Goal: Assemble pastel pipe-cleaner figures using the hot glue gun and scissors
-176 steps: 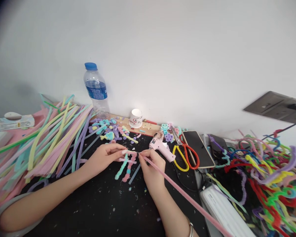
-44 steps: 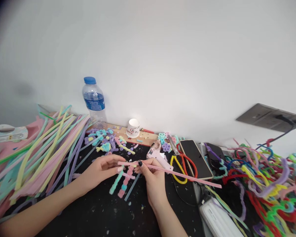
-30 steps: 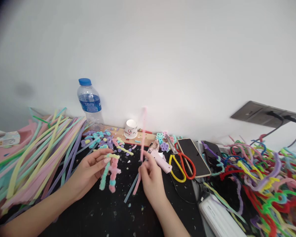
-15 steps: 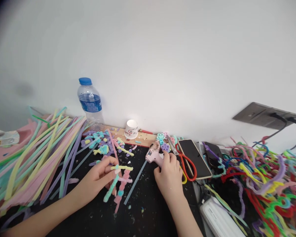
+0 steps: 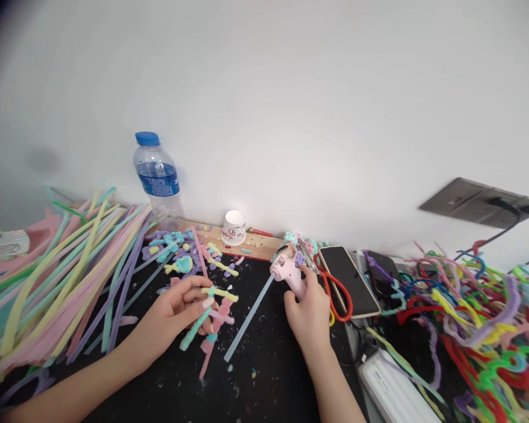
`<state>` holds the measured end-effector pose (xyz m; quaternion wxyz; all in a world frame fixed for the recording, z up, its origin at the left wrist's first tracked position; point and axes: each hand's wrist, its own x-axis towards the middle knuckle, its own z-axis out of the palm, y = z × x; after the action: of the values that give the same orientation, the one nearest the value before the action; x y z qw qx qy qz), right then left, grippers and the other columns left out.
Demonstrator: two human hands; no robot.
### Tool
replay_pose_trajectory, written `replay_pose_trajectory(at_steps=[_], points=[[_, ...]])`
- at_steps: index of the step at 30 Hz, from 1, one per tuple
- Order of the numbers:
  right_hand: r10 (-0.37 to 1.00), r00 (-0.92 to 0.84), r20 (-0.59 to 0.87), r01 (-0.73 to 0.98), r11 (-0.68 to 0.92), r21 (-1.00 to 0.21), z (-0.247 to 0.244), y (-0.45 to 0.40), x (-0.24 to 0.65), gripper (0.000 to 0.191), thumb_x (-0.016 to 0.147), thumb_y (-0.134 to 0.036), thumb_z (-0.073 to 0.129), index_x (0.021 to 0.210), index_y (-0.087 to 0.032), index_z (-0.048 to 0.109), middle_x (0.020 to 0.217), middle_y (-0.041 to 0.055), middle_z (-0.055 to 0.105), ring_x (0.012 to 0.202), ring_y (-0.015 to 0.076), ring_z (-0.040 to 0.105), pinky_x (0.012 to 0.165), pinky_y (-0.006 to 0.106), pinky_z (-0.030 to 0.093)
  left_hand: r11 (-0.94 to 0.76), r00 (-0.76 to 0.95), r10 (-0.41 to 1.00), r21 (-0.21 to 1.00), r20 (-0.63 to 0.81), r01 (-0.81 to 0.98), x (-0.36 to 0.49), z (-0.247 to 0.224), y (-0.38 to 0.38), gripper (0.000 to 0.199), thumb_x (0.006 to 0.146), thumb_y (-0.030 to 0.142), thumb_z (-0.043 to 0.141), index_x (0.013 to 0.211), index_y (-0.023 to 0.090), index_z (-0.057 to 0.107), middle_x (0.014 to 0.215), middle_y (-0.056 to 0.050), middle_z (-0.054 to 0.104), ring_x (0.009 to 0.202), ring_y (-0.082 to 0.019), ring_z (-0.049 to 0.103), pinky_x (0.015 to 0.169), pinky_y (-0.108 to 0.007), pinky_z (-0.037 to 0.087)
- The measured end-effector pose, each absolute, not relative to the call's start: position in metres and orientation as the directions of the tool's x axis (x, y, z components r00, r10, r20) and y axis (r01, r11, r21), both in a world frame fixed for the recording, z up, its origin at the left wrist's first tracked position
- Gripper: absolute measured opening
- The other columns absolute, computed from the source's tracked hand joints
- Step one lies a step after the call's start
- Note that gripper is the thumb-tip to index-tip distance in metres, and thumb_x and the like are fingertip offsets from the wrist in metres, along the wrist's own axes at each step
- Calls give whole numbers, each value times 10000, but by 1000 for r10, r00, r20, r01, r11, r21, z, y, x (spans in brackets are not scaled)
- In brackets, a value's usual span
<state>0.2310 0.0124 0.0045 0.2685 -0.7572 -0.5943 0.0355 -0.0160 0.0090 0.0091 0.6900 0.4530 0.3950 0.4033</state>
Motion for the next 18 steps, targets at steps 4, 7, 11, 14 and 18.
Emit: replay_pose_trajectory(at_steps=[4,7,11,14,18], points=[[931,213,295,894,-64,-444,3,12,231,498,670,-165,484,1167,-141,494,867,73,611,778,249,582,710,357,437,234,267,948,945,-171,-227,-17,15,9,273,795,304,586,1013,209,453,784,27,586,605,-147,656,586,-278,525],[941,139,307,880,25,-475,5,9,226,508,646,-134,493,1152,-166,508,848,51,597,758,233,569,702,347,436,227,239,956,948,-173,-223,-17,16,9,273,794,297,584,1018,212,453,784,28,596,627,-144,657,588,-259,518],[957,109,269,721,111,-684,12,5,218,455,715,-163,501,1169,-196,482,845,29,604,674,184,560,624,289,450,231,247,951,960,-188,-160,-17,13,10,289,771,279,598,1022,197,483,844,-1,641,721,-179,684,682,-281,515],[955,134,264,539,153,-829,14,2,213,386,758,-280,547,1130,-184,506,927,52,634,760,199,589,646,281,475,230,250,947,970,-204,-82,-17,10,10,273,766,287,601,1004,172,531,890,-47,680,821,-215,681,747,-304,505],[968,153,200,445,113,-888,4,-6,210,322,731,-361,603,990,-170,601,817,57,661,701,212,605,594,293,492,242,266,939,969,-219,-56,-17,7,10,268,782,307,578,1006,159,565,935,-77,705,859,-234,677,752,-321,514]])
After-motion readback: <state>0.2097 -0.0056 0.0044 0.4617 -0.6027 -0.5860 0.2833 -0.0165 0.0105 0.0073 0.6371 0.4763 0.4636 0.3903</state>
